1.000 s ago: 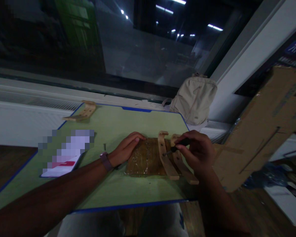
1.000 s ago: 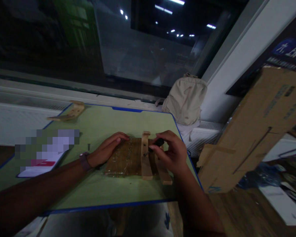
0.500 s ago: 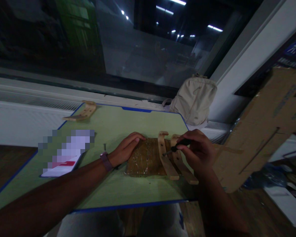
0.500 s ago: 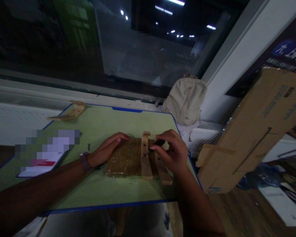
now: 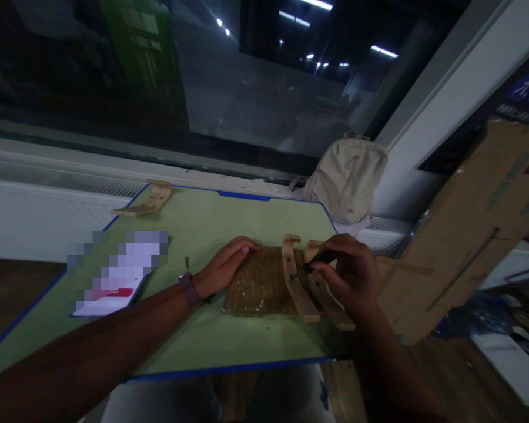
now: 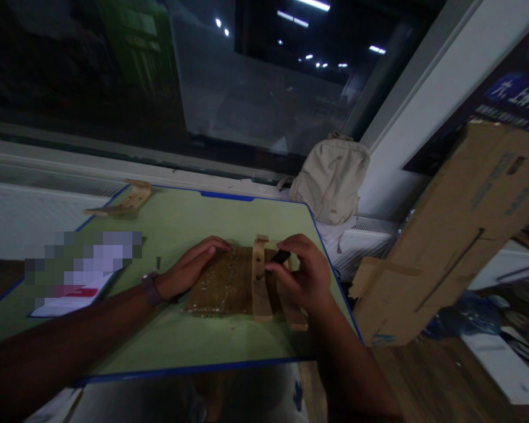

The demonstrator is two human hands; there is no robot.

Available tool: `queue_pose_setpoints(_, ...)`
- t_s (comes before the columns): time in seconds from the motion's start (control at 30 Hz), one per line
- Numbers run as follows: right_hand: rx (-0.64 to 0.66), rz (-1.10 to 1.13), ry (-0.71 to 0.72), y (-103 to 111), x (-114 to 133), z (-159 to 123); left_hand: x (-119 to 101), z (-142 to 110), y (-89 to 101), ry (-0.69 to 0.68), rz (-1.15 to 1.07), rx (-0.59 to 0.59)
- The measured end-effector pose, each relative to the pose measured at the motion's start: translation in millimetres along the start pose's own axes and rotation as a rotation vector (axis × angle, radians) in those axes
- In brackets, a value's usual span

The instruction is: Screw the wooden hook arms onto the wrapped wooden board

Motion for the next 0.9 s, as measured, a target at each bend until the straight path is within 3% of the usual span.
queue_pose_setpoints(0.17,0.221,-0.019,0.025,-13,10,2,-2,0,0.3,0.000,0.003,0.005)
queue_pose_setpoints(0.23,0.173,-0.052,-0.017,-11,6,-1,-3,0,0.3,0.003,0.009,0.007)
queue_pose_setpoints(0.37,-0.066,-0.127,-0.035,2,-2,-8,-3,0,0.8,-0.007,0.005,0.000)
queue_pose_setpoints(0.57,0.103,-0.066,0.026,-6,12,4,-2,0,1.0,0.004,0.008,-0.006)
queue_pose_setpoints(0.7,0.131,0.085,-0.100,-8,11,6,-2,0,0.4,0.005,0.002,-0.005)
queue_pose_setpoints(0.83,0.106,0.311,-0.255,-10,0,-1,-1,0,0.0,0.005,0.007,-0.005)
queue_pose_setpoints(0.9,0.042,0.285,-0.233,-7,-4,-1,-1,0,0.3,0.003,0.009,-0.006)
Point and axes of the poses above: each hand's wrist, its own z-axis towards the middle knuckle, its own y-axis out of the back of the hand, x = y × z, the point moved 6 cm from there along z, towards the middle knuckle
